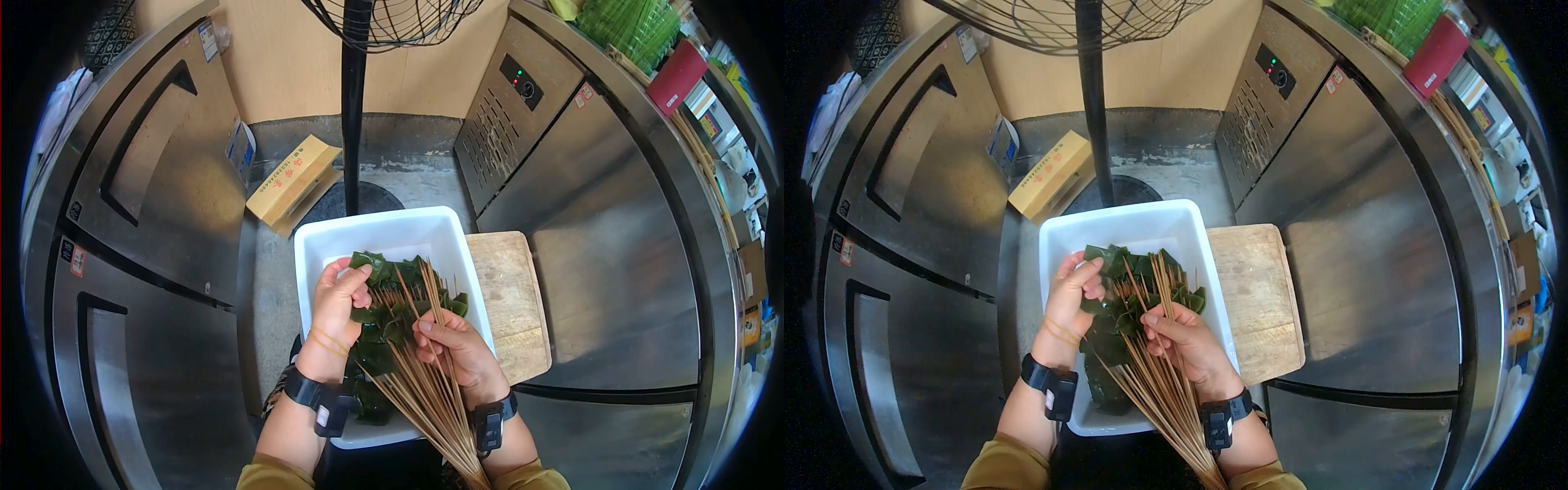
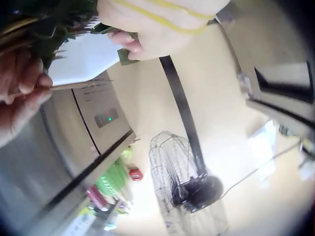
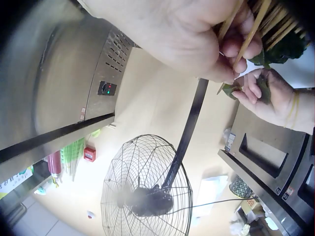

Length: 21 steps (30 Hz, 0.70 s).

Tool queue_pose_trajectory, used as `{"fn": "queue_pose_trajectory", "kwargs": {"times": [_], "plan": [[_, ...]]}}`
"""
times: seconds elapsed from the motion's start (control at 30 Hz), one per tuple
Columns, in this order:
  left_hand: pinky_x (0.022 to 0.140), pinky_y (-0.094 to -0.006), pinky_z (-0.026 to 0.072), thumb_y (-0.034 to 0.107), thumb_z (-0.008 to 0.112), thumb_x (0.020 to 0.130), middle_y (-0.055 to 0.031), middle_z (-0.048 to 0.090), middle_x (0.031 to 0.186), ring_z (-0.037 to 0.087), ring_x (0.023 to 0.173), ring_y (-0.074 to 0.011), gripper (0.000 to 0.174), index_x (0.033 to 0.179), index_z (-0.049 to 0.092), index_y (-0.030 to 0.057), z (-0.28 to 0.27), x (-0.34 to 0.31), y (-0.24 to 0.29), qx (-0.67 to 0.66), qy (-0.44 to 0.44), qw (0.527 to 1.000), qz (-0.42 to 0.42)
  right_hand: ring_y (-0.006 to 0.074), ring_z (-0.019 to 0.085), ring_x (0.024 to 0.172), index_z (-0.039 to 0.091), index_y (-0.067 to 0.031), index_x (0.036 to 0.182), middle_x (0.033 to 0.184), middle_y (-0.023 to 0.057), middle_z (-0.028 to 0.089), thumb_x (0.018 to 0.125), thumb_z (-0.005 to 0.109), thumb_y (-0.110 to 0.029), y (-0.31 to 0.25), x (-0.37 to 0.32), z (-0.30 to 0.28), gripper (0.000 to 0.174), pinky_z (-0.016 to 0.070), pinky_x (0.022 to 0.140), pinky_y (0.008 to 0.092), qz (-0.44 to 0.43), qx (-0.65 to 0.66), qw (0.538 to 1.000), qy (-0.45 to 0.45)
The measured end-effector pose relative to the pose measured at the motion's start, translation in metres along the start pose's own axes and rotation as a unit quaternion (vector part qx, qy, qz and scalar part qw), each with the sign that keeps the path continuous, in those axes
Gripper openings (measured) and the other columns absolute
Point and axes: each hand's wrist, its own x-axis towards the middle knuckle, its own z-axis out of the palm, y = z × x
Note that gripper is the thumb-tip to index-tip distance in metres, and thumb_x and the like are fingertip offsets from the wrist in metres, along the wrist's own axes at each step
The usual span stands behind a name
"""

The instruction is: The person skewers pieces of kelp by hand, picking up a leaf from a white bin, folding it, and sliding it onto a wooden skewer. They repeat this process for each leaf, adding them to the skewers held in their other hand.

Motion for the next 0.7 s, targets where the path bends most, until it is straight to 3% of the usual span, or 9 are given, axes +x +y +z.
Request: {"fn": "queue_pose_trajectory", "kwargs": {"times": [0.13,0.23,0.43,0.53,0.63,0.7], "plan": [[0.045,-0.0174,0.0327,-0.001,0.056,0.087,0.003,0.045,0.067,0.04,0.051,-0.0036,0.012,0.097,0.049,-0.0001,-0.009,0.004,0.003,-0.153,-0.013,0.979,-0.134,0.0073,0.044,0.055,0.061,-0.0021,0.087,0.071,0.004,0.058,0.089,0.057,-0.004,0.0,0.0,-0.002,0.004,0.0383,0.053,0.0229,0.0,0.002,1.0,-0.008],[0.045,-0.0176,0.034,-0.002,0.054,0.087,0.0011,0.048,0.071,0.042,0.052,-0.0041,0.011,0.097,0.05,0.0008,-0.003,0.001,0.004,-0.174,-0.035,0.973,-0.149,0.0074,0.044,0.056,0.06,-0.0021,0.087,0.072,0.0038,0.058,0.089,0.057,-0.005,0.0,0.0,-0.001,0.005,0.0385,0.054,0.0227,-0.001,0.0,1.0,0.004],[0.046,-0.018,0.036,-0.001,0.053,0.088,-0.0018,0.052,0.081,0.044,0.055,-0.0054,0.011,0.097,0.053,0.0042,0.005,-0.004,0.005,-0.182,-0.073,0.969,-0.151,0.0075,0.044,0.056,0.061,-0.0025,0.087,0.072,0.0036,0.058,0.089,0.058,-0.006,0.0,-0.001,0.0,0.005,0.0386,0.055,0.0226,0.001,-0.013,1.0,-0.001],[0.047,-0.0168,0.0345,0.004,0.06,0.087,0.0027,0.048,0.074,0.041,0.055,-0.0044,0.01,0.095,0.055,0.0077,0.005,-0.005,0.006,-0.181,-0.071,0.969,-0.154,0.0073,0.044,0.056,0.06,-0.0028,0.087,0.072,0.0035,0.058,0.089,0.058,-0.006,-0.001,-0.001,0.0,0.004,0.0387,0.055,0.0227,0.001,-0.019,1.0,-0.005],[0.046,-0.0165,0.0358,0.007,0.06,0.088,-0.0022,0.056,0.083,0.044,0.055,-0.0043,0.009,0.095,0.055,0.0063,0.007,-0.005,0.005,-0.103,-0.083,0.985,-0.107,0.0073,0.044,0.056,0.06,-0.0031,0.087,0.071,0.0033,0.058,0.088,0.058,-0.006,0.0,-0.002,0.002,0.004,0.0387,0.055,0.0228,0.001,-0.019,1.0,0.004],[0.047,-0.0165,0.0346,0.01,0.063,0.087,-0.0005,0.057,0.082,0.043,0.055,-0.0045,0.014,0.099,0.057,0.006,0.01,-0.006,0.005,-0.02,-0.078,0.995,-0.059,0.0073,0.044,0.055,0.06,-0.0032,0.087,0.071,0.0033,0.058,0.088,0.058,-0.006,0.0,-0.002,0.002,0.004,0.0387,0.055,0.0228,0.001,-0.019,1.0,0.005]]}}
